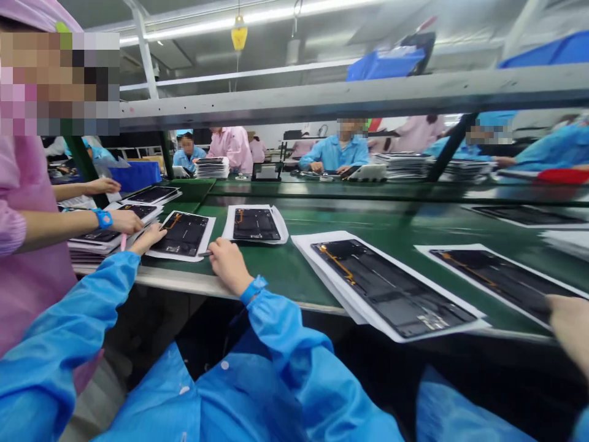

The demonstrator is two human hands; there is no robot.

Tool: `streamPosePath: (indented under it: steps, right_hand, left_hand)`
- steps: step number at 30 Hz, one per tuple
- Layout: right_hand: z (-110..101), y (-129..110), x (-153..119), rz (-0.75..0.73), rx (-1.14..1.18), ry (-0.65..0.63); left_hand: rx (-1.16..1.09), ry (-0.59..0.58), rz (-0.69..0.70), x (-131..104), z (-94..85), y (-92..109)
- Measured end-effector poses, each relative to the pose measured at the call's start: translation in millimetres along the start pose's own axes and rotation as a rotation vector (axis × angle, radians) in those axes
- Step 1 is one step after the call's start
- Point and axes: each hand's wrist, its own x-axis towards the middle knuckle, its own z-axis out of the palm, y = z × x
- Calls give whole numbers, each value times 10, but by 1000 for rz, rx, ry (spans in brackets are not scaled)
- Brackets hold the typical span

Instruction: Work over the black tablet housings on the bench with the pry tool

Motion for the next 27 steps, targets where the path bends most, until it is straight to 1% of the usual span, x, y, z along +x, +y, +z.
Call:
streamPosePath:
  steps: [3,5,7,9,12,16,20,23,25,27]
  right_hand:
    - [-137,435,-9,100,-48,-21]
    - [-174,626,4,129,-64,-39]
    - [-170,721,33,122,-62,-58]
    - [-129,745,91,92,-43,-73]
    - [-18,713,231,28,-5,-75]
    - [112,588,350,-76,41,-80]
    - [165,432,360,-157,62,-105]
    - [200,287,449,-236,74,-134]
    - [230,149,567,-297,76,-153]
    - [263,-23,704,-369,70,-177]
  left_hand:
    - [132,108,60,-62,125,55]
    - [211,146,113,-152,180,104]
    - [290,157,177,-262,193,161]
    - [367,151,245,-357,191,225]
    - [452,143,341,-409,206,312]
    - [506,156,455,-467,263,422]
    - [505,170,562,-690,308,506]
    - [482,190,617,-915,303,439]
    - [448,227,627,-1100,302,322]
    - [397,269,634,-1334,336,181]
